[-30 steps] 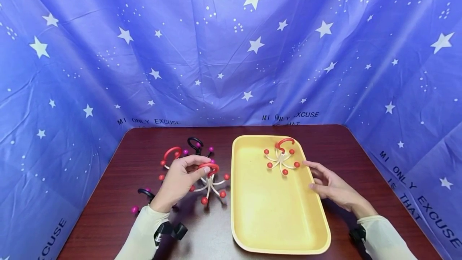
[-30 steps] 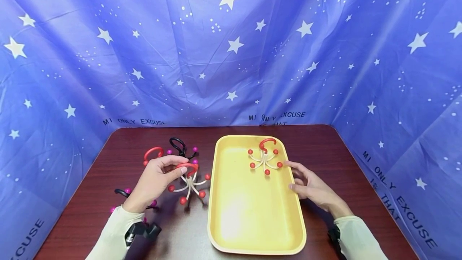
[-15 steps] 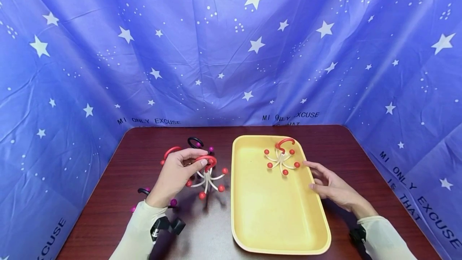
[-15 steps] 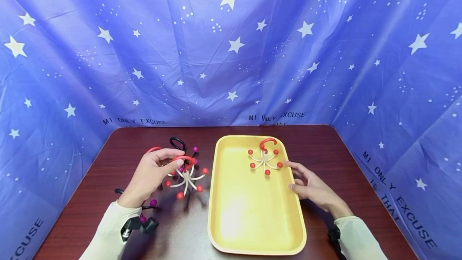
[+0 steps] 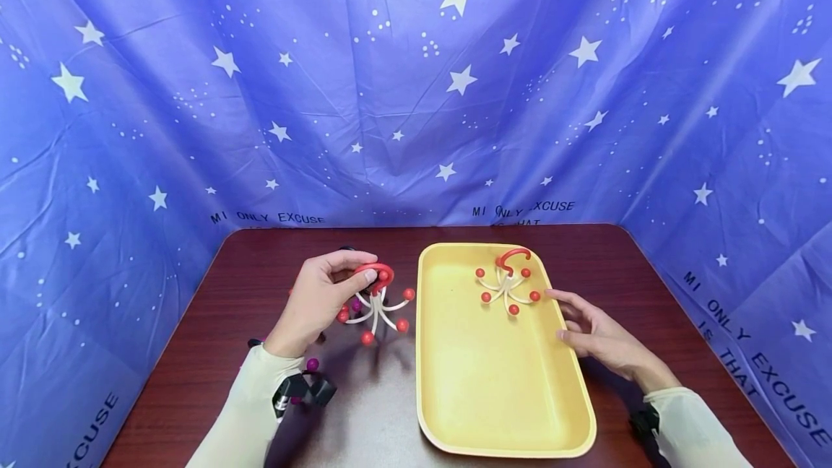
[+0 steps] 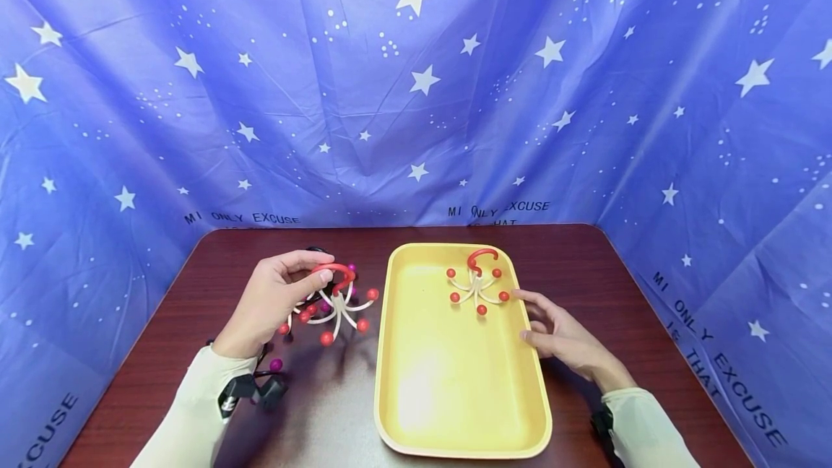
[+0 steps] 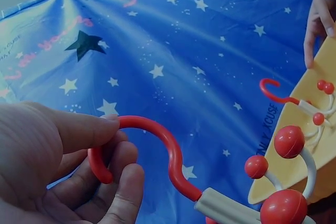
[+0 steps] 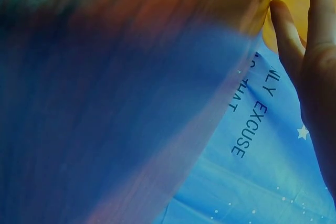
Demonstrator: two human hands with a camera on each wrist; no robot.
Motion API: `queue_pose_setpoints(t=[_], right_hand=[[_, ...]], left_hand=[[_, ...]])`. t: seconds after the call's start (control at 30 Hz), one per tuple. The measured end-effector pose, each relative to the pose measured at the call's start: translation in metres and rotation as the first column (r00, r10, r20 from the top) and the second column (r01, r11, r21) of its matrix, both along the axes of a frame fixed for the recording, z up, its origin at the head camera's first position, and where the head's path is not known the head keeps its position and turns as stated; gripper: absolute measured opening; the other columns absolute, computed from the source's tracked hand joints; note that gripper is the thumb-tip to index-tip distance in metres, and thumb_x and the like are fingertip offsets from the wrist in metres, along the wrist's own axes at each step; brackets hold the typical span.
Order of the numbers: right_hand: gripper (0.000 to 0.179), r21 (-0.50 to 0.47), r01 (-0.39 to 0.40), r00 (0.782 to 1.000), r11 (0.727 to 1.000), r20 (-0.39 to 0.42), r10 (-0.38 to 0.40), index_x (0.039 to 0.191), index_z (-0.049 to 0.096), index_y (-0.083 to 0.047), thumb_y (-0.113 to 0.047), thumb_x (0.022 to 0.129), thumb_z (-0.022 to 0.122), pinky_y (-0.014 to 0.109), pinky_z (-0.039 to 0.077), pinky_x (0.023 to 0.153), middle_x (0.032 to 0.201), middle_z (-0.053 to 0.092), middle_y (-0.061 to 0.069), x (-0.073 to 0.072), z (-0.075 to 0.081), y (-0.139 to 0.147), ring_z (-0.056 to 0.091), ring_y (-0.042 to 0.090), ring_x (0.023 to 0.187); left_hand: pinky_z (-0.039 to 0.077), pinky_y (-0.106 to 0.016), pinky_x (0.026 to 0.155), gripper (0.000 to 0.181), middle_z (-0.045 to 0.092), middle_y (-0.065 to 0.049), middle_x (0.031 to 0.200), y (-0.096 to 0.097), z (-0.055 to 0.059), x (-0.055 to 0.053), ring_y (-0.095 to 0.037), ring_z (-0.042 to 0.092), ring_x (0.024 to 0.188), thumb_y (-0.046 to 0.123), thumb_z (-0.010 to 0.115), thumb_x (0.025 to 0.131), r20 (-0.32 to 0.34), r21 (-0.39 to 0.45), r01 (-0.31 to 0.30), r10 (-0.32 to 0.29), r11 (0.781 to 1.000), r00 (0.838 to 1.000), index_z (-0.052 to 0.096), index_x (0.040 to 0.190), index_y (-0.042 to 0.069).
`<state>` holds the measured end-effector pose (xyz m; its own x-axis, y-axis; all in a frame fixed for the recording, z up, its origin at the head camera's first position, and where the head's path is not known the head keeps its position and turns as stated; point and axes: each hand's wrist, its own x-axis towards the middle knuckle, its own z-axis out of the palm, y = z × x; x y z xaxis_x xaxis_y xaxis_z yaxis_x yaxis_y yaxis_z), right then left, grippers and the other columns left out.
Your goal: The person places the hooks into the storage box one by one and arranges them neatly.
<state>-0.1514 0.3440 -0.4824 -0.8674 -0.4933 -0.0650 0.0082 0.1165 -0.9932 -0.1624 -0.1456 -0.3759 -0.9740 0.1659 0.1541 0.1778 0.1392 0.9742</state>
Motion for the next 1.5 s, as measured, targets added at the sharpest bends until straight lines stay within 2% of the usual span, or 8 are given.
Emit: queue_pose_setpoints(t=[0.13,0.33,0.5,0.73,0.9,1.17,1.37,1.5], right_hand=[[0.07,-0.006,-0.004,1.0,1.0,0.0,0.004,0.164,0.017,0.0,0.003,0.105,0.055,0.042,0.065,0.085,0.151,0.053,0.007,0.0,0.0,0.0,0.069,0.021,0.121],[0.07,0.0,-0.003,1.0,1.0,-0.001,0.003,0.164,0.017,0.0,0.003,0.105,0.055,0.041,0.065,0.087,0.152,0.053,0.006,-0.001,-0.001,0.001,0.068,0.019,0.124],[0.071,0.001,0.0,1.0,1.0,0.002,0.0,0.164,0.017,0.0,0.003,0.105,0.056,0.043,0.064,0.088,0.151,0.053,0.009,-0.001,-0.001,0.001,0.068,0.02,0.124],[0.072,0.022,0.004,1.0,1.0,0.006,-0.004,0.165,0.017,-0.002,0.001,0.105,0.057,0.045,0.065,0.085,0.151,0.053,0.007,0.001,0.001,0.001,0.069,0.021,0.121],[0.072,0.014,0.007,1.0,1.0,0.0,-0.007,0.164,0.017,0.0,0.002,0.105,0.057,0.045,0.065,0.087,0.151,0.053,0.008,0.0,0.0,0.0,0.069,0.02,0.123],[0.072,0.049,0.03,0.999,0.998,-0.018,-0.029,0.164,0.019,0.0,0.001,0.104,0.058,0.042,0.065,0.084,0.151,0.052,0.008,-0.001,-0.002,0.0,0.069,0.019,0.121],[0.072,0.047,0.029,1.0,0.998,-0.01,-0.028,0.164,0.019,0.0,0.0,0.104,0.059,0.043,0.065,0.086,0.152,0.051,0.009,-0.001,-0.001,0.0,0.068,0.018,0.123],[0.072,0.035,0.022,1.0,0.999,-0.002,-0.022,0.164,0.017,0.001,0.001,0.104,0.058,0.044,0.065,0.087,0.152,0.051,0.009,-0.002,-0.001,0.0,0.068,0.019,0.123]], left_hand=[[0.06,-0.024,0.072,0.026,0.08,-0.015,0.112,0.003,0.004,-0.003,-0.028,0.079,0.095,0.018,0.081,0.095,-0.005,-0.016,0.004,-0.004,1.0,1.0,0.078,0.12,0.014],[0.053,-0.023,0.053,0.027,0.08,-0.013,0.108,0.009,0.01,-0.007,-0.014,0.074,0.076,0.017,0.081,0.095,0.029,0.011,0.018,-0.018,1.0,0.999,0.077,0.121,0.014],[0.053,-0.026,0.052,0.026,0.08,-0.015,0.109,0.012,0.017,-0.012,-0.012,0.07,0.071,0.019,0.081,0.095,0.033,0.004,0.033,-0.033,0.999,0.999,0.077,0.121,0.016],[0.058,-0.023,0.072,0.025,0.081,-0.011,0.11,0.019,0.028,-0.021,-0.021,0.075,0.092,0.02,0.08,0.095,-0.019,-0.041,0.048,-0.049,0.998,0.999,0.079,0.12,0.017],[0.051,-0.021,0.059,0.024,0.08,-0.015,0.111,0.028,0.031,-0.028,-0.017,0.072,0.083,0.017,0.08,0.095,-0.018,-0.027,0.06,-0.06,0.998,0.998,0.079,0.12,0.016],[0.046,-0.026,0.046,0.023,0.081,-0.007,0.107,0.045,0.032,-0.042,-0.013,0.069,0.079,0.018,0.081,0.095,-0.009,-0.026,0.078,-0.078,0.997,0.997,0.08,0.118,0.017],[0.057,-0.021,0.071,0.023,0.081,-0.008,0.108,0.056,0.027,-0.054,-0.036,0.076,0.103,0.016,0.081,0.095,-0.001,0.005,0.09,-0.09,0.996,0.996,0.08,0.118,0.014],[0.06,-0.023,0.078,0.023,0.081,-0.008,0.108,0.064,0.022,-0.06,-0.032,0.077,0.104,0.014,0.081,0.095,0.003,0.009,0.1,-0.1,0.995,0.995,0.08,0.117,0.013]])
